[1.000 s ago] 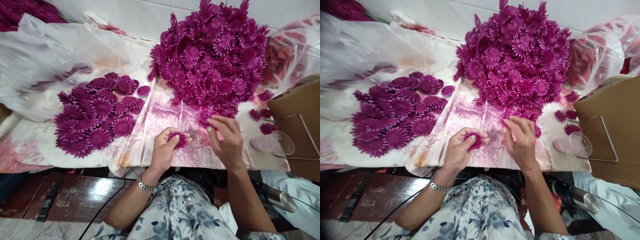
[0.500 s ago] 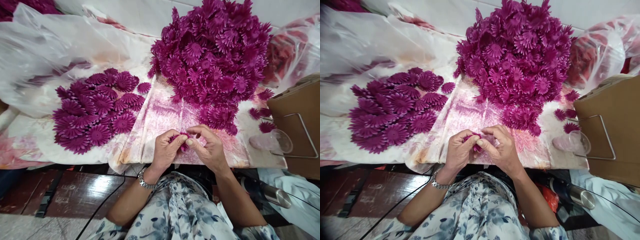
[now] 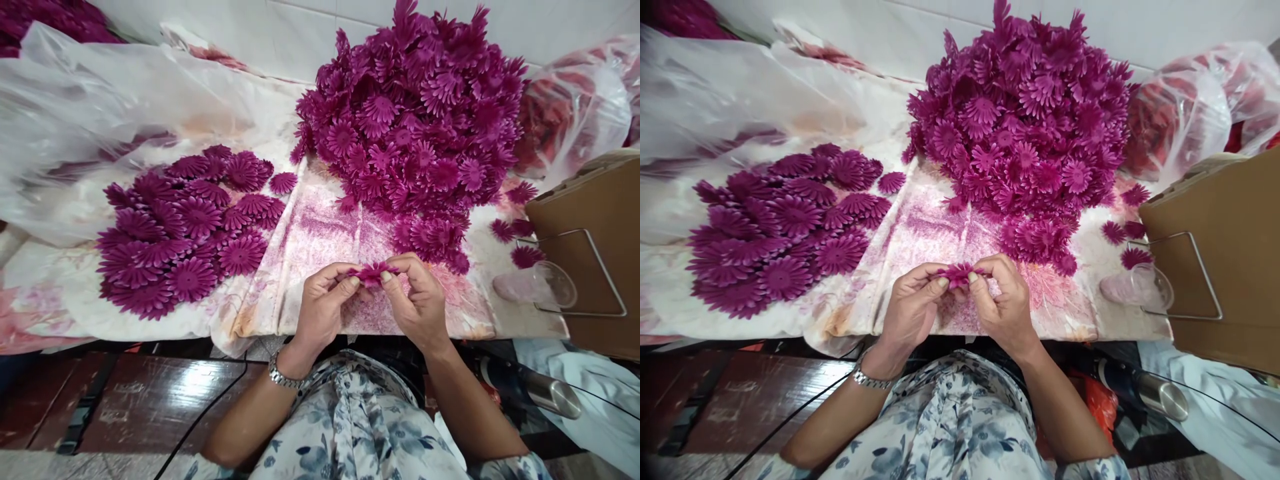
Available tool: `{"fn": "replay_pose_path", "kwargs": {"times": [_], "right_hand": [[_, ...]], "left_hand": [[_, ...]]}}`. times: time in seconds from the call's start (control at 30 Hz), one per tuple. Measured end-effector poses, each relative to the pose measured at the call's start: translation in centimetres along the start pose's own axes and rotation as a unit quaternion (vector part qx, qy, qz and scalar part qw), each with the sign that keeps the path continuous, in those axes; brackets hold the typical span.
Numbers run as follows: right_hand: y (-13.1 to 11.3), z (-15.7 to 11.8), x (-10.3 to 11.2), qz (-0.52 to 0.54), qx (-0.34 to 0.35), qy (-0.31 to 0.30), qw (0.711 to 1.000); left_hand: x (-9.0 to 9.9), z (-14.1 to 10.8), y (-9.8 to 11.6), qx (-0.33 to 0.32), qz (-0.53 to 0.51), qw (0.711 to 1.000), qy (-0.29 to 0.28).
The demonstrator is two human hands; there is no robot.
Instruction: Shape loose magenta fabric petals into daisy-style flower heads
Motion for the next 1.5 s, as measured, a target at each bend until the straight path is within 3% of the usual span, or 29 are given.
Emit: {"fn": "replay_pose_path", "kwargs": {"times": [0.2,0.33,0.47,0.73,0.93,1.03,1.13,1.23,1.33,1.5], "right_hand": [[-1.3,-0.6,-0.4,-0.047,0.117,0.031,0.992],[-1.2,-1.1,0.3,-0.016,0.138,0.086,0.987],[0.0,-0.9,1.9,0.046,0.062,0.150,0.986],[2.4,-0.5,1.7,0.164,-0.082,0.078,0.980],[2.4,-0.6,1.5,0.047,-0.097,0.054,0.993],[3.3,0.9,3.9,-0.070,-0.051,0.116,0.989],[4.9,2.8,6.6,-0.252,-0.016,0.166,0.953],[6.4,3.8,7.9,-0.397,-0.018,0.148,0.906],[6.6,3.4,7.6,-0.421,-0.019,0.134,0.897],[5.4,2.1,6.9,-0.345,0.009,0.149,0.926]], "left_hand": [[0.4,0.0,0.1,-0.063,-0.023,0.990,0.121],[1.2,0.0,0.4,-0.083,-0.023,0.985,0.152],[1.5,0.2,1.3,-0.093,-0.030,0.986,0.137],[1.2,0.4,0.4,0.037,-0.064,0.992,0.102],[0.9,0.6,0.1,0.069,-0.117,0.988,0.069],[0.7,0.7,0.1,0.053,-0.097,0.991,0.071],[0.6,0.6,0.2,0.020,-0.037,0.995,0.085],[0.5,0.6,0.2,-0.007,0.005,0.996,0.089],[0.6,0.5,0.0,-0.014,0.025,0.996,0.083],[0.7,0.4,-0.1,-0.036,0.069,0.995,0.065]]}}
Point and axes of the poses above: each hand's wrist, its own z-axis towards the middle knuckle, its own x-axis out of the back of the hand, y = z × x, the point moved 4 cm from there along z, towards the middle knuckle, and after that the axes turned 3 degrees about -x, right-handed, at the moved point
